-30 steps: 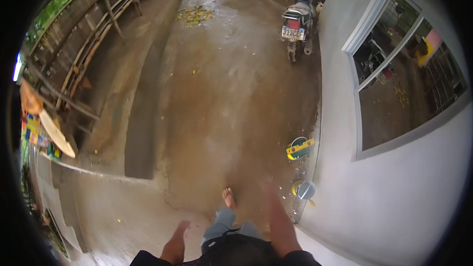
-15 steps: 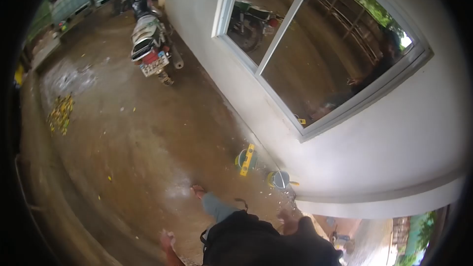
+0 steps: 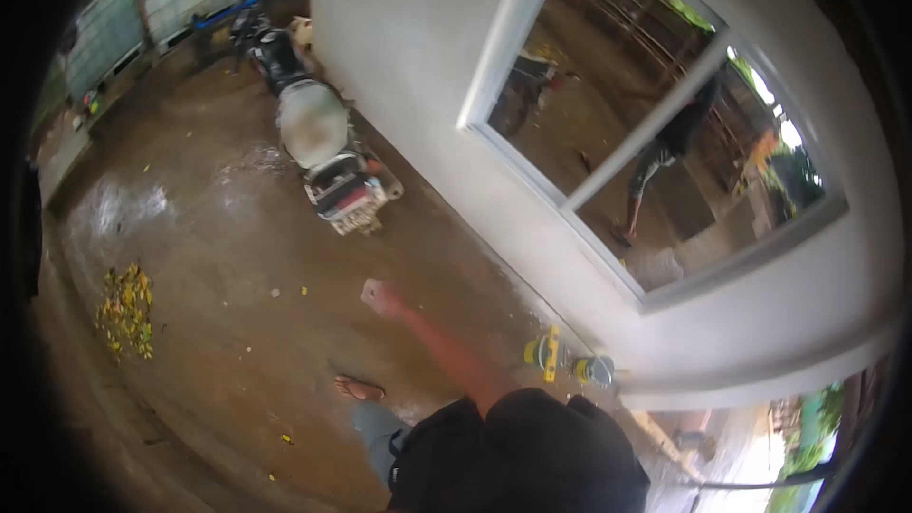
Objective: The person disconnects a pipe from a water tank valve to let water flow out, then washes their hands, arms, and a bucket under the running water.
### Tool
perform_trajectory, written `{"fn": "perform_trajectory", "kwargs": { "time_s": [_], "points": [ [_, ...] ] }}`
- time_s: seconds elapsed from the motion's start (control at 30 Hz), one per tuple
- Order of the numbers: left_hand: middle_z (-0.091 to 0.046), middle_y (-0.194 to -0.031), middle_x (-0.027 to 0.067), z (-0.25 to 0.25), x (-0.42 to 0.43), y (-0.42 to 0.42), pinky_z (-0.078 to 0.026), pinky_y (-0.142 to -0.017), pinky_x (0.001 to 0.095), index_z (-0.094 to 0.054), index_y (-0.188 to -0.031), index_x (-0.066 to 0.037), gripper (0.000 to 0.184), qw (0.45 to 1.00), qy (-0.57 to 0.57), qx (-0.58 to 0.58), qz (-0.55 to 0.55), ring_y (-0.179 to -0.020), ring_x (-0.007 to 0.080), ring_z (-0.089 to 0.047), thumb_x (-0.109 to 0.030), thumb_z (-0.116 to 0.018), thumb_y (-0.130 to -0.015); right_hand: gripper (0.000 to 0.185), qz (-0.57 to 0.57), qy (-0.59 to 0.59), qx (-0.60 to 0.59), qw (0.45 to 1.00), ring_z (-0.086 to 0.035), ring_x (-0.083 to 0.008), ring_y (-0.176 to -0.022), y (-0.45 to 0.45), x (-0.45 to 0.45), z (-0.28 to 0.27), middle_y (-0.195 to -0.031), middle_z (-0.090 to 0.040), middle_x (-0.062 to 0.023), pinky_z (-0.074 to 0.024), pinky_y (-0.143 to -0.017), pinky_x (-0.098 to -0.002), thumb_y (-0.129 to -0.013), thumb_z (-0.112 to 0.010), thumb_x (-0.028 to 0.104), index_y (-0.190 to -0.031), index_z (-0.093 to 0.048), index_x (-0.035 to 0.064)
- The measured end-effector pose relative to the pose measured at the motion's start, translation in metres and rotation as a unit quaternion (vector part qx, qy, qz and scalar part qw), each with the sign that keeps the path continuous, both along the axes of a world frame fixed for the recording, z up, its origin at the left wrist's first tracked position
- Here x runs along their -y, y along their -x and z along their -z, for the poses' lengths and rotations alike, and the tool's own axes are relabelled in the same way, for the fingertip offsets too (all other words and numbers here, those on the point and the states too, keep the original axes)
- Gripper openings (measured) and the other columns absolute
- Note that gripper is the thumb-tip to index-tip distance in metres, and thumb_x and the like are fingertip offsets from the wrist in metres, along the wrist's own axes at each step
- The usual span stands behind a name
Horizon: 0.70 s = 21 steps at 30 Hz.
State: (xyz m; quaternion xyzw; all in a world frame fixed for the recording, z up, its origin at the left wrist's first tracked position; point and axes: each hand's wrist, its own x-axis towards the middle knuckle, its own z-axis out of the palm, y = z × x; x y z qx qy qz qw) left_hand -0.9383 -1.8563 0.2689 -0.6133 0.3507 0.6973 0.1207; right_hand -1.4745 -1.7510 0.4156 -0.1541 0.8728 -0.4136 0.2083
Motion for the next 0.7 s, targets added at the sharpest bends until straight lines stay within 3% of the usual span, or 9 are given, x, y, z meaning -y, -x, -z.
{"fn": "perform_trajectory", "kwargs": {
  "time_s": [0.03, 0.1, 0.17, 0.27, 0.4, 0.5, 0.53, 0.57, 0.7],
  "points": [
    [-0.049, -0.061, -0.0009, -0.005, 0.038, 0.018, -0.038, -0.04, 0.029, -0.053, -0.077, -0.015, 0.029, 1.0, -0.005, -0.009, -0.016, -0.047, 0.0128, -0.046, -0.037, -0.045, -0.095, 0.024, -0.036, -0.007, -0.008, 0.999, -0.061, -0.0319, -0.075, 0.006, 0.026, -0.035, -0.087, -0.062, -0.0224, -0.0459, -0.066, -0.0431, -0.088, -0.058, 0.027, -0.092, -0.057, 0.0031],
    [-0.049, -0.061, -0.001, -0.015, 0.142, 0.05, -0.038, -0.039, 0.0288, -0.053, -0.077, -0.015, 0.029, 0.996, -0.004, -0.061, -0.072, -0.047, 0.0124, -0.046, -0.037, -0.045, -0.095, 0.023, -0.05, -0.089, 0.009, 0.995, -0.053, -0.0197, -0.07, 0.005, 0.068, -0.032, -0.077, -0.059, -0.0109, -0.0442, -0.065, -0.0407, -0.091, -0.054, 0.026, -0.088, -0.057, 0.0034],
    [-0.049, -0.062, -0.0012, -0.035, 0.263, 0.098, -0.038, -0.039, 0.0287, -0.053, -0.077, -0.015, 0.029, 0.98, 0.037, -0.124, -0.148, -0.047, 0.0119, -0.045, -0.036, -0.045, -0.095, 0.017, -0.006, -0.035, 0.044, 0.998, -0.047, -0.0212, -0.07, 0.001, 0.07, 0.061, -0.076, -0.051, -0.0108, -0.0419, -0.065, -0.0419, -0.09, -0.051, 0.02, -0.082, -0.053, 0.0045],
    [-0.053, -0.069, -0.0002, -0.093, 0.431, 0.206, -0.033, -0.04, 0.0247, -0.053, -0.086, -0.013, 0.014, 0.953, 0.252, -0.109, -0.125, -0.052, 0.0108, -0.046, -0.024, -0.046, -0.092, 0.014, -0.009, -0.205, 0.049, 0.977, -0.053, -0.025, -0.077, -0.016, 0.042, 0.141, -0.083, -0.057, -0.0099, -0.0455, -0.068, -0.0435, -0.089, -0.051, 0.021, -0.085, -0.06, 0.0106],
    [-0.055, -0.076, 0.0014, -0.117, 0.601, 0.304, -0.036, -0.044, 0.0248, -0.054, -0.089, -0.011, 0.008, 0.929, 0.313, -0.174, -0.093, -0.058, 0.0104, -0.048, -0.014, -0.046, -0.089, 0.017, -0.305, -0.505, -0.032, 0.807, -0.061, -0.0301, -0.087, -0.022, -0.049, 0.248, -0.092, -0.065, -0.0086, -0.0503, -0.072, -0.0457, -0.086, -0.052, 0.023, -0.088, -0.068, 0.0187],
    [-0.056, -0.076, 0.0029, -0.085, 0.686, 0.327, -0.038, -0.044, 0.0277, -0.055, -0.084, -0.011, 0.009, 0.881, 0.441, -0.162, 0.05, -0.058, 0.0127, -0.049, -0.013, -0.047, -0.087, 0.024, 0.116, -0.503, 0.0, 0.857, -0.061, -0.0307, -0.091, -0.022, 0.03, 0.229, -0.102, -0.063, -0.0118, -0.0496, -0.076, -0.0479, -0.09, -0.051, 0.029, -0.1, -0.062, 0.0106],
    [-0.056, -0.076, 0.0037, -0.08, 0.704, 0.336, -0.04, -0.044, 0.0299, -0.056, -0.081, -0.01, 0.01, 0.785, 0.582, -0.142, 0.158, -0.059, 0.0147, -0.049, -0.014, -0.047, -0.085, 0.027, 0.021, -0.49, 0.001, 0.872, -0.061, -0.0333, -0.091, -0.016, 0.084, 0.214, -0.1, -0.064, -0.0133, -0.0495, -0.077, -0.048, -0.09, -0.05, 0.031, -0.097, -0.064, 0.0095],
    [-0.055, -0.071, 0.0056, -0.073, 0.702, 0.34, -0.043, -0.046, 0.0354, -0.056, -0.077, -0.008, 0.011, 0.951, 0.281, -0.081, -0.102, -0.058, 0.0199, -0.051, -0.016, -0.05, -0.081, 0.029, -0.005, -0.468, 0.023, 0.883, -0.061, -0.0351, -0.09, 0.027, 0.13, 0.195, -0.099, -0.064, -0.0144, -0.0493, -0.077, -0.0485, -0.09, -0.05, 0.033, -0.095, -0.064, 0.0085],
    [-0.061, -0.07, 0.0087, -0.072, 0.676, 0.374, -0.048, -0.05, 0.0387, -0.061, -0.079, -0.007, 0.018, 0.979, 0.152, -0.016, -0.133, -0.06, 0.027, -0.058, -0.024, -0.059, -0.08, 0.04, 0.02, -0.331, -0.035, 0.943, -0.061, -0.0423, -0.087, 0.272, 0.411, 0.062, -0.093, -0.065, -0.0189, -0.0486, -0.077, -0.0506, -0.09, -0.048, 0.041, -0.089, -0.065, 0.0046]
  ]
}}
